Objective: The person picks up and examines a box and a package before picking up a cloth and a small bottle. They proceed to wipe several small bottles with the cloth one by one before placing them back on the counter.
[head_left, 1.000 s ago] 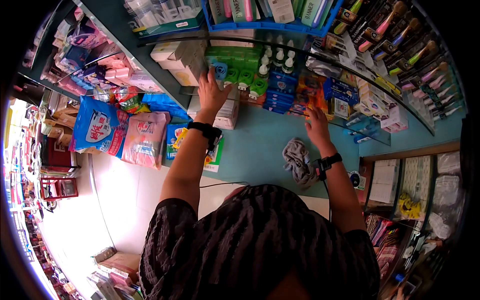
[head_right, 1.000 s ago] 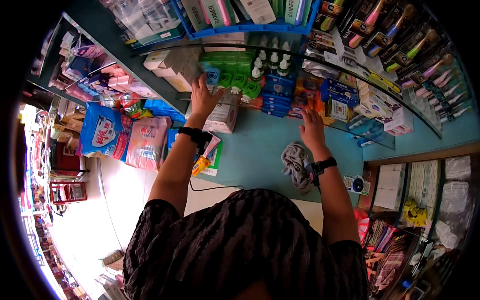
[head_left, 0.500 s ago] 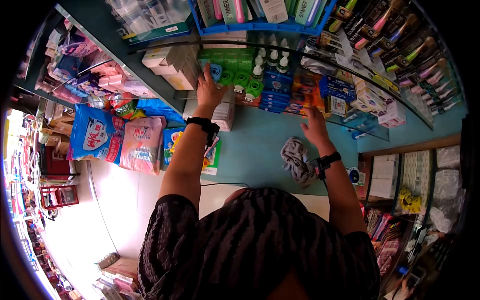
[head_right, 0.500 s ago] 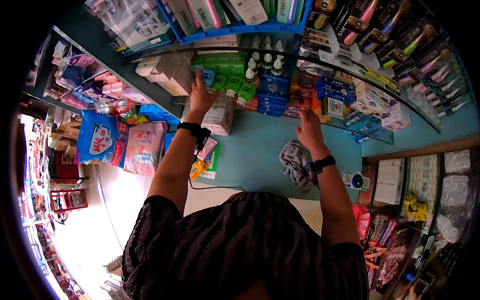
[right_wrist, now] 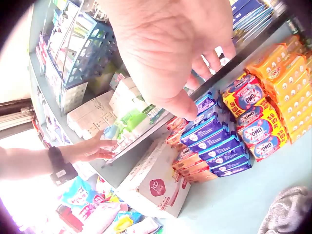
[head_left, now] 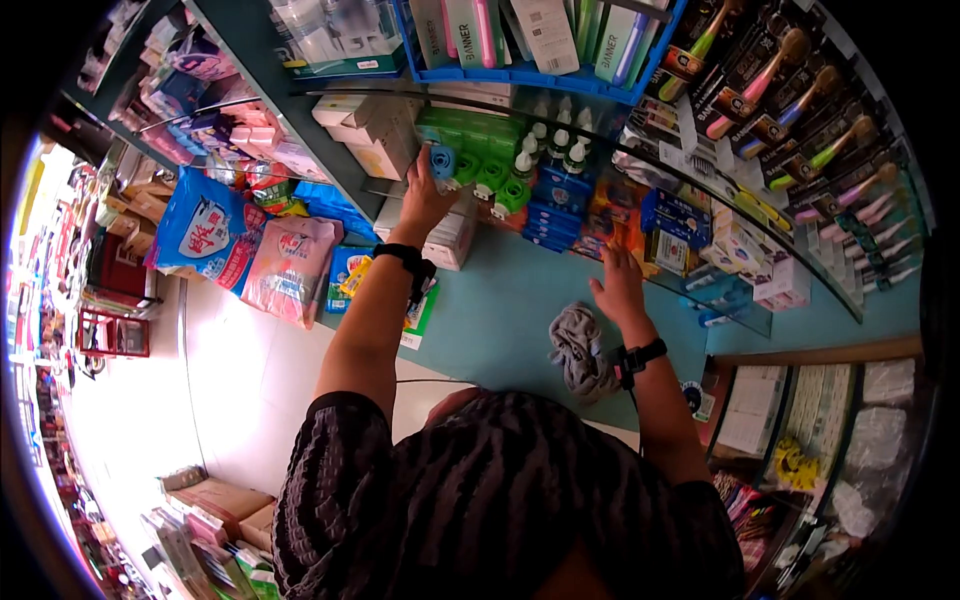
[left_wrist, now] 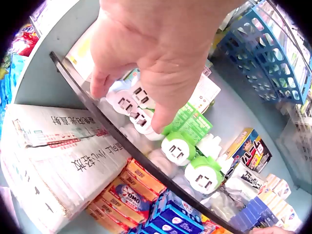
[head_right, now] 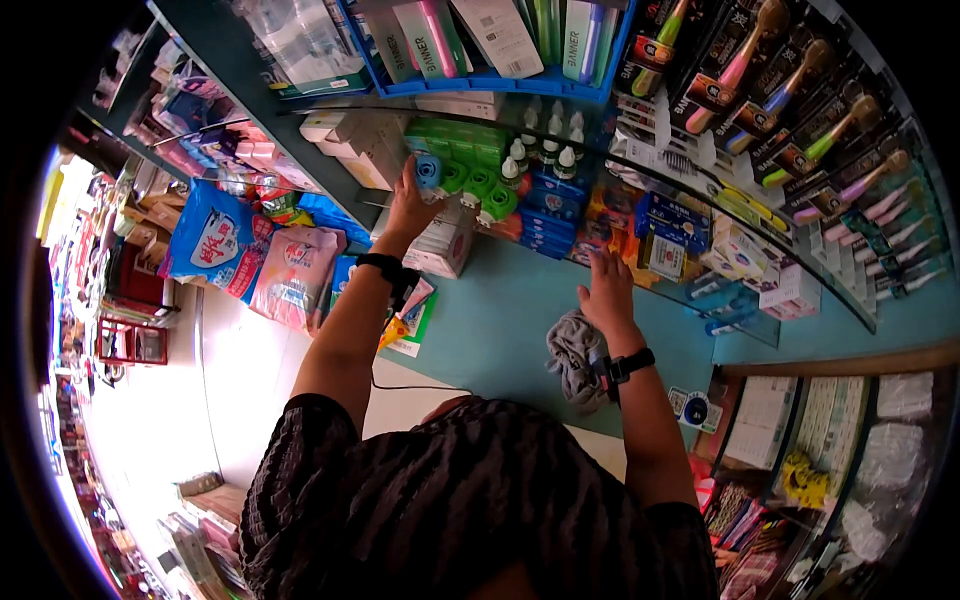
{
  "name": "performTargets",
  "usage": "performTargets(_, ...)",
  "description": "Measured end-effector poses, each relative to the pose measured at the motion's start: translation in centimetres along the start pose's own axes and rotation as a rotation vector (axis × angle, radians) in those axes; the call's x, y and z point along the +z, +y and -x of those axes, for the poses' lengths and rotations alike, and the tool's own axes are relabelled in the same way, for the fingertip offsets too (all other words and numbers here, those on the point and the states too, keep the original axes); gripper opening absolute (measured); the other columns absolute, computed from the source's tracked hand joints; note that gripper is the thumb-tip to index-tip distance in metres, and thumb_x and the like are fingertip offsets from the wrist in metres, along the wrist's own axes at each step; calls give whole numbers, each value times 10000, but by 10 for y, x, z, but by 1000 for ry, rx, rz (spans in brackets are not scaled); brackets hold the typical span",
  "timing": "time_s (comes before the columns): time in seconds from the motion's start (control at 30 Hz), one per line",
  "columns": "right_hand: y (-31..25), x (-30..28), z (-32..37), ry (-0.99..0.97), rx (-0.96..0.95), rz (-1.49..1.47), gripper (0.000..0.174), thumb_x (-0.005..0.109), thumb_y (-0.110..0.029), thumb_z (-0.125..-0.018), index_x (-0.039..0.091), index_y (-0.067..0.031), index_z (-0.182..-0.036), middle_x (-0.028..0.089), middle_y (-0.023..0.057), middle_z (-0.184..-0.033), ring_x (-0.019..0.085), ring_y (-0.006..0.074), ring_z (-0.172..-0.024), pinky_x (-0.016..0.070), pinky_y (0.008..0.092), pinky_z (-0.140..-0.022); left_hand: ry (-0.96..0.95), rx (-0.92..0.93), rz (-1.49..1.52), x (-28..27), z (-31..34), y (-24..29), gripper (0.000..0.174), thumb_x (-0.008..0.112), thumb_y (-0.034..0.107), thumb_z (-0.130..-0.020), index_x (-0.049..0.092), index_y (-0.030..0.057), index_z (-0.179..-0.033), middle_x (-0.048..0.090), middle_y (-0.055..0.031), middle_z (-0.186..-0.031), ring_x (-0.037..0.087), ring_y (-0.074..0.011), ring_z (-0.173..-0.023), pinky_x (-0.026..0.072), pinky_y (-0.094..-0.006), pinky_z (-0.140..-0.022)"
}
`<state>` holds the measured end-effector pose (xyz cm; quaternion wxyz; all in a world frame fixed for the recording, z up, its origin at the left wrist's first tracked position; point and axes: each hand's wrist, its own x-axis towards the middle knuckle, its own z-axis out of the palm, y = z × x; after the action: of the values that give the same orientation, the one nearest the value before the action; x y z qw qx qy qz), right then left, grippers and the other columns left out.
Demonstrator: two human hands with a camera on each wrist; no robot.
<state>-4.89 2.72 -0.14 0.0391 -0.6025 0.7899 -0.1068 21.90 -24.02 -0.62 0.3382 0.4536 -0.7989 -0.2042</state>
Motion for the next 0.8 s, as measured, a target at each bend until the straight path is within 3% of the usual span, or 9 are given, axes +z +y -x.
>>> performTargets(0.23,0,4,2,25,-4,-20,591,663,-209,-792,385,-58,-1291,384,186,-1350,336,364,-1263,281,481,-1034,-40,-53,9,-4,-6,-1,1102,795,224,-573,90,99,-1411,314,-308,-1280,392,-467,-1157,403,-457,-950)
performTargets(0.33,-13,-3,-7,30,38,-59,574,665,-193,-791,398,-50,-1278,420,193,-1309,389,353,-1217,323,451,-1006,-40,-29,-3,-8,-19,-5,1113,803,248,-565,96,78,-1408,326,-315,-1269,399,-466,-1150,397,-450,-955)
performTargets(0.43,-41,-3,-26,124,8,-364,579,678,-174,-778,404,-47,-1272,453,197,-1256,434,338,-1166,380,421,-952,-71,-28,-4,-9,-27,-9,1108,814,297,-554,138,69,-1401,368,-314,-1240,412,-462,-1138,395,-448,-948)
performTargets(0.53,-84,5,-59,218,-79,-490,611,699,-158,-757,401,-46,-1278,475,195,-1219,469,320,-1120,419,405,-899,-220,-84,44,-14,-33,-13,1084,816,311,-553,172,67,-1391,389,-309,-1220,408,-460,-1142,394,-450,-945)
performTargets(0.63,-124,3,-93,149,-78,-438,673,717,-220,-744,382,-69,-1307,468,211,-1205,477,348,-1096,426,424,-887,-224,-50,76,-13,-38,-19,1044,819,323,-546,232,77,-1374,405,-285,-1209,413,-442,-1138,395,-452,-942)
performTargets(0.73,-149,3,-117,60,40,-316,686,699,-260,-753,364,-74,-1322,502,223,-1117,503,361,-1039,402,423,-907,-236,23,53,-11,-45,-24,986,810,294,-539,287,91,-1350,410,-276,-1203,422,-432,-1125,396,-452,-939)
performTargets(0.8,-154,14,-129,136,16,-242,722,712,-301,-740,356,-82,-1330,488,228,-1107,492,381,-1027,395,459,-901,-326,35,87,-13,-48,-27,965,804,271,-532,304,92,-1338,409,-279,-1200,420,-433,-1125,398,-448,-938)
